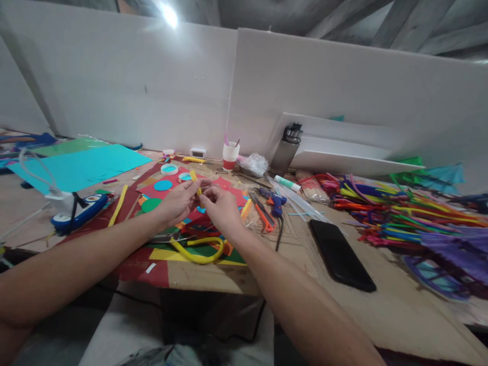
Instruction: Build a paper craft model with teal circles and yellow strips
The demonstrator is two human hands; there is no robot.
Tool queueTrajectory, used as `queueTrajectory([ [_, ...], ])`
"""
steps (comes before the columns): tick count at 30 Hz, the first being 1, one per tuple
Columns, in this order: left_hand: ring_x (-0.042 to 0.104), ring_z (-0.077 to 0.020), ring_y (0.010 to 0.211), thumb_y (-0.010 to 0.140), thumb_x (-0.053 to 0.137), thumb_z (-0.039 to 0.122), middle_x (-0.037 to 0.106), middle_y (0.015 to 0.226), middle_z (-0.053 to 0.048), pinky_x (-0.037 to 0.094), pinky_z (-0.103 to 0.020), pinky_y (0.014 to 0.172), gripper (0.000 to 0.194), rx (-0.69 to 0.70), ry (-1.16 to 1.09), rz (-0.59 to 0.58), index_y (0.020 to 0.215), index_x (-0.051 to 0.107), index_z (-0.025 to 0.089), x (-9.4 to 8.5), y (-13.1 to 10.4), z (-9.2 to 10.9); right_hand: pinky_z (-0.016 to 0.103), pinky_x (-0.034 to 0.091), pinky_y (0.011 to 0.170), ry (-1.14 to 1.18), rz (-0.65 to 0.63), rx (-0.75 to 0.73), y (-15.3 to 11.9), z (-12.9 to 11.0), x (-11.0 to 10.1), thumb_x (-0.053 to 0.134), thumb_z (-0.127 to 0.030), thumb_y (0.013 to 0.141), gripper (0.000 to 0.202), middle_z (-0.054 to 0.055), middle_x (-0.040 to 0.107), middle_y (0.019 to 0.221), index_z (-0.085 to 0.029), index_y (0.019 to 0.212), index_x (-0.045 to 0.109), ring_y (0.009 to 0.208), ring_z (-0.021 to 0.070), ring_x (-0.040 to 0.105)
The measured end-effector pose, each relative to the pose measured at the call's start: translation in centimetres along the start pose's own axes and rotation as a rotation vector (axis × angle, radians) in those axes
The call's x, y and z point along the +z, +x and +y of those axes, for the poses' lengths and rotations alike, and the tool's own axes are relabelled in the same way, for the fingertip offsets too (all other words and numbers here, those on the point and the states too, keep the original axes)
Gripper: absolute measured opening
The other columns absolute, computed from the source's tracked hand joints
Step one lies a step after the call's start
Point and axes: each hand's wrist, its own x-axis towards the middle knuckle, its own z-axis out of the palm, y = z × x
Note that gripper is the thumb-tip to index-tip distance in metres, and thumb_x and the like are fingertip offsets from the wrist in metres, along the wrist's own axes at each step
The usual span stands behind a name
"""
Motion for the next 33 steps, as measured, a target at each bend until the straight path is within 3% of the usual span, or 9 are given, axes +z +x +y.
queueTrajectory([
  [5,0.056,-0.0082,0.056,0.091,0.054,0.027,0.069,0.080,-0.007,0.042,-0.019,0.049,0.021,-0.001,0.022,0.030,0.096,0.066,0.011,-0.2,0.2,0.0,0.025,0.042,0.052,-0.028,-0.009,-0.028,0.0,0.4,0.2,0.061,-0.035,0.078,0.017,0.000,0.065,0.067,-0.019,0.074,0.061,0.058,0.0125,0.055],
  [14,0.069,-0.0172,0.083,0.092,0.051,0.027,0.073,0.092,-0.013,0.049,-0.022,0.060,0.022,0.077,0.001,0.018,0.098,0.066,0.011,-1.1,1.0,0.2,0.028,0.048,0.056,0.126,-0.059,0.019,-0.5,-0.8,0.4,0.062,-0.030,0.077,0.013,0.001,0.066,0.078,-0.020,0.084,0.059,0.063,0.0135,0.060],
  [18,0.069,-0.0171,0.084,0.092,0.052,0.027,0.074,0.091,-0.011,0.051,-0.024,0.068,0.022,0.094,0.032,0.055,0.099,0.068,0.013,-1.4,1.1,0.3,0.031,0.050,0.067,0.021,0.072,-0.053,-0.7,-1.3,0.0,0.062,-0.031,0.079,0.017,0.003,0.066,0.093,-0.020,0.092,0.060,0.070,0.0135,0.058],
  [21,0.068,-0.0187,0.084,0.087,0.061,0.035,0.073,0.089,-0.010,0.051,-0.027,0.074,0.025,0.084,0.145,0.011,0.095,0.070,0.013,-1.4,1.0,0.1,0.032,0.049,0.073,-0.049,0.179,-0.079,-0.5,-1.3,-0.5,0.062,-0.036,0.081,0.028,0.006,0.063,0.101,-0.018,0.103,0.060,0.078,0.0156,0.057],
  [25,0.067,-0.0204,0.082,0.082,0.065,0.044,0.073,0.089,-0.009,0.051,-0.031,0.077,0.033,0.092,0.370,-0.136,0.092,0.072,0.014,-1.4,0.7,-0.3,0.035,0.047,0.082,-0.110,0.202,-0.104,-0.2,-1.3,-0.9,0.064,-0.044,0.081,0.038,0.010,0.058,0.111,-0.018,0.108,0.060,0.095,0.0204,0.056],
  [29,0.064,-0.0185,0.078,0.085,0.057,0.034,0.071,0.084,-0.007,0.050,-0.029,0.072,0.024,0.199,0.591,-0.197,0.085,0.070,0.014,-1.5,0.7,-0.7,0.041,0.040,0.093,-0.250,0.217,-0.174,-0.2,-1.4,-1.0,0.066,-0.042,0.080,0.029,0.008,0.060,0.106,-0.020,0.098,0.063,0.106,0.0243,0.052],
  [33,0.062,-0.0147,0.072,0.087,0.051,0.033,0.068,0.077,-0.003,0.049,-0.026,0.069,0.025,0.256,0.752,-0.229,0.078,0.065,0.014,-1.4,0.6,-0.8,0.038,0.042,0.087,-0.270,0.224,-0.211,-0.2,-1.3,-1.1,0.063,-0.038,0.083,0.017,0.005,0.063,0.091,-0.021,0.082,0.061,0.093,0.0216,0.056],
])
